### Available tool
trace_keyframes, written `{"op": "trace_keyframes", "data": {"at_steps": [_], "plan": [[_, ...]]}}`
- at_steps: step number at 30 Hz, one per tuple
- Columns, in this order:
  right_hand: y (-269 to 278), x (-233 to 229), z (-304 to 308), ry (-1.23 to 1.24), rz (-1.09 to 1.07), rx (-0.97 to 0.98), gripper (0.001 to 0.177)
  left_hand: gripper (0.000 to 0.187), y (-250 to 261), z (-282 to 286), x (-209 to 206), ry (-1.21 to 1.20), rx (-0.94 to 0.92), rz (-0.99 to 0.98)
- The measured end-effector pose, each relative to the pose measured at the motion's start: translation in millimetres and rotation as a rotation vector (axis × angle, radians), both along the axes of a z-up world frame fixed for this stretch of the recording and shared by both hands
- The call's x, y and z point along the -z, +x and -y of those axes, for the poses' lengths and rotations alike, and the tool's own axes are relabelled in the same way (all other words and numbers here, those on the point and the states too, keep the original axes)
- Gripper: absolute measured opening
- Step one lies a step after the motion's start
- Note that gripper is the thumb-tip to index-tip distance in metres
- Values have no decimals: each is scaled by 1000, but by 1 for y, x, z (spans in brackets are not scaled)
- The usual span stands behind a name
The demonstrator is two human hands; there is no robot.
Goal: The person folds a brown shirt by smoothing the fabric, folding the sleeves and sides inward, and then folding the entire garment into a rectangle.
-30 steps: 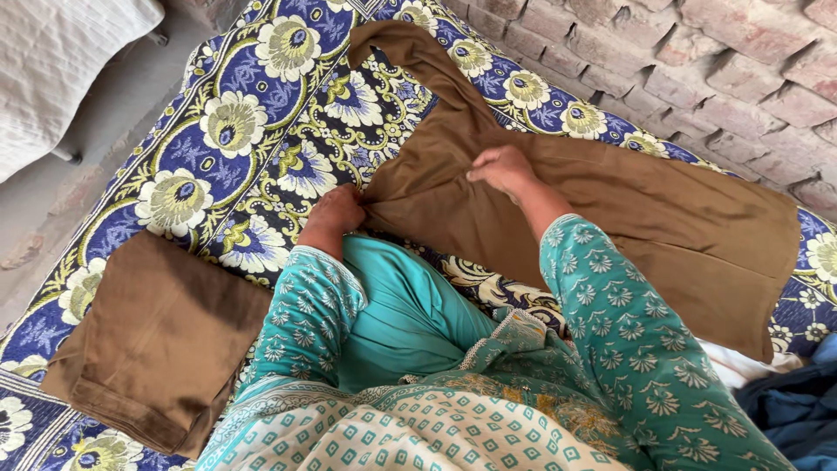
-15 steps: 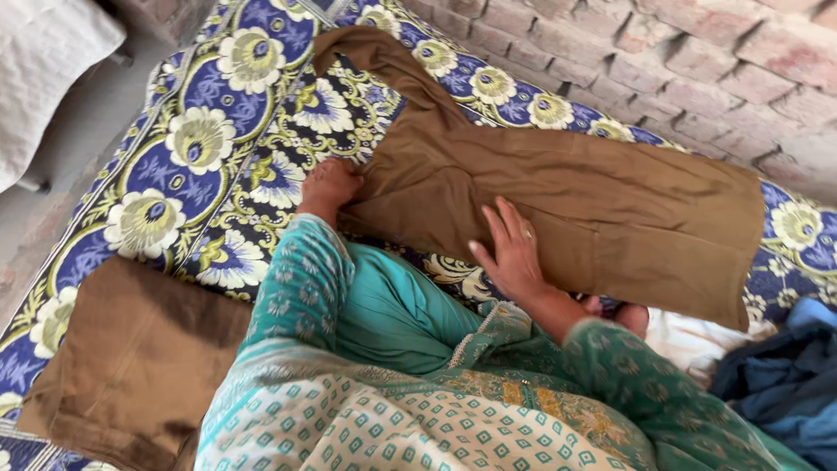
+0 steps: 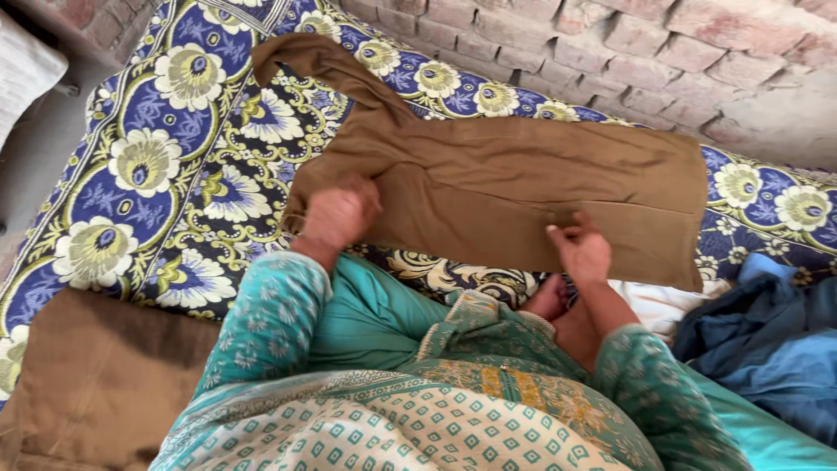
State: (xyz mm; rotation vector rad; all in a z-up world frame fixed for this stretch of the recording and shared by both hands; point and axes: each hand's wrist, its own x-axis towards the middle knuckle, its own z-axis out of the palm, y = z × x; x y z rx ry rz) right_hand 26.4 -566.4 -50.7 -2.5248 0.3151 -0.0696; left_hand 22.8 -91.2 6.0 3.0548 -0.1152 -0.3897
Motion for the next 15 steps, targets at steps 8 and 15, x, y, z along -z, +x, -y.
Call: {"op": "trace_keyframes", "data": {"at_steps": [8,15], "plan": [[35,45,17,111,57,67,39,55,-23,12,-6,-145,126,-99],[32,18,6,-64,-2,8,33,54,-21,22,-14,-185,126,-132]]}}
